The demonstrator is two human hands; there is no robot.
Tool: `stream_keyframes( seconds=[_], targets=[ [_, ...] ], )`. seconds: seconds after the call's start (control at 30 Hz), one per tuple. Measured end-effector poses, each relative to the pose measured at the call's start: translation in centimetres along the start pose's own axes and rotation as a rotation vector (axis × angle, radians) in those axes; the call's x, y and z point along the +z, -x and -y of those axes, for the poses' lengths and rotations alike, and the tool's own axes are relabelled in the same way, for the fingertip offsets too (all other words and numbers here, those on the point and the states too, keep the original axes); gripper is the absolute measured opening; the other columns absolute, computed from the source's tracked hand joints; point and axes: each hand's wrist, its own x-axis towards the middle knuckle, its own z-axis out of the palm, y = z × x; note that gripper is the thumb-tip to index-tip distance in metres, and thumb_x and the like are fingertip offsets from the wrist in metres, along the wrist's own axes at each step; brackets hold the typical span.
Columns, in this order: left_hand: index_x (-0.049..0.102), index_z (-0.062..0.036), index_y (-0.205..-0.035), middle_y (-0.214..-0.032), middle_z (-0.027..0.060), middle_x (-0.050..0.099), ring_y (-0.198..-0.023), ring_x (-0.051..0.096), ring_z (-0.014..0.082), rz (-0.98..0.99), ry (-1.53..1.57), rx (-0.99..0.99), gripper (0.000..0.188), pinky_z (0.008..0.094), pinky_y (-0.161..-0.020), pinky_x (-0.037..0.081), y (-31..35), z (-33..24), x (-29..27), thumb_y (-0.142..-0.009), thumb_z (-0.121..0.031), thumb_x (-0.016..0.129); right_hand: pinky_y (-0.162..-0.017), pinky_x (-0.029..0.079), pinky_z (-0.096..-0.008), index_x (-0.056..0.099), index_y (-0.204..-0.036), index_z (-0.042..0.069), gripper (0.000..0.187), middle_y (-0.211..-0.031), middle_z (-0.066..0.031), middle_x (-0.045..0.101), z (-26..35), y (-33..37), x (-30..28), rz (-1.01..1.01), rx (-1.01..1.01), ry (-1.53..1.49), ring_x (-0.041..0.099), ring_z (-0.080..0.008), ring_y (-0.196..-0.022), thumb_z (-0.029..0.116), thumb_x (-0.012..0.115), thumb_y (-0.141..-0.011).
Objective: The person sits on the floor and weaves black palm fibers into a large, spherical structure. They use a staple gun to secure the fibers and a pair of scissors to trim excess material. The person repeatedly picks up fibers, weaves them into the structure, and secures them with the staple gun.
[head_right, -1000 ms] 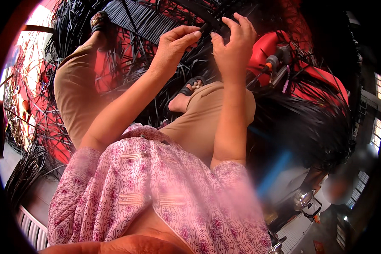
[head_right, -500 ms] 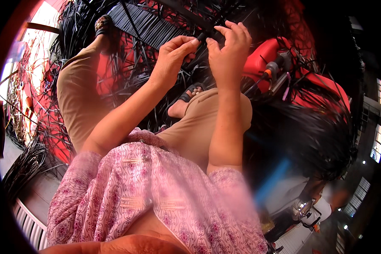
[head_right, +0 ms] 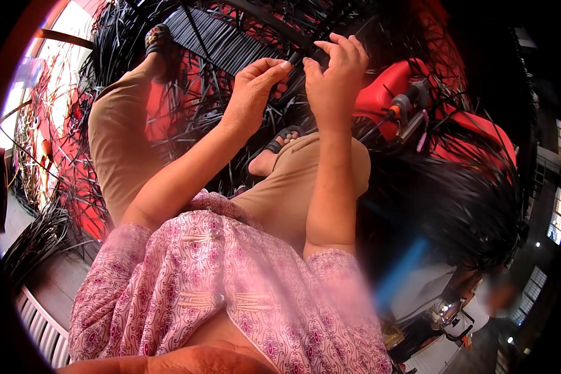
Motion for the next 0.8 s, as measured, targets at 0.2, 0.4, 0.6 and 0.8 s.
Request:
stream_keyframes(
  seconds=[0.2,0.4,0.6,0.8],
  targets=[
    [0.066,-0.0046,-0.091,-0.077,-0.0013,0.061,-0.067,0.055,0.0069,-0.018,0.046,-0.020,0.015,0.0212,-0.060,0.043,0.2,0.2,-0.1,-0.091,-0.019,0.069,-0.106,0.038,-0.0445,0.070,-0.101,0.004,0.029,-0.121,-0.0114,0.061,0.0,0.0,0.1,-0.003,-0.005,-0.006,0.044,-0.0348,-0.127,0.010,0.077,-0.074],
    [0.066,-0.0057,-0.093,-0.078,-0.0009,0.063,-0.066,0.058,0.0070,-0.017,-0.013,0.001,0.015,0.0210,-0.060,0.043,0.2,0.1,-0.3,-0.093,-0.020,0.067,-0.107,0.038,-0.0444,0.070,-0.101,0.004,0.029,-0.121,-0.0113,0.061,0.1,-0.1,0.1,-0.003,-0.002,-0.009,0.044,-0.0345,-0.127,0.010,0.077,-0.074],
    [0.065,-0.0054,-0.103,-0.084,0.0013,0.067,-0.069,0.063,0.0081,0.002,-0.060,0.021,0.019,0.0216,-0.061,0.045,-0.2,0.3,-1.4,-0.096,-0.023,0.064,-0.107,0.038,-0.0439,0.070,-0.101,0.004,0.029,-0.122,-0.0112,0.061,0.0,0.0,0.2,-0.010,0.003,-0.015,0.044,-0.0341,-0.128,0.011,0.077,-0.074],
    [0.064,-0.0028,-0.106,-0.091,0.0013,0.067,-0.080,0.061,0.0072,0.076,-0.133,0.136,0.019,0.0211,-0.072,0.047,-2.4,1.1,-1.8,-0.097,-0.020,0.063,-0.107,0.038,-0.0437,0.070,-0.100,0.004,0.028,-0.120,-0.0111,0.062,0.0,-0.1,0.1,-0.016,-0.008,-0.001,0.044,-0.0339,-0.127,0.010,0.077,-0.074]
  ],
)
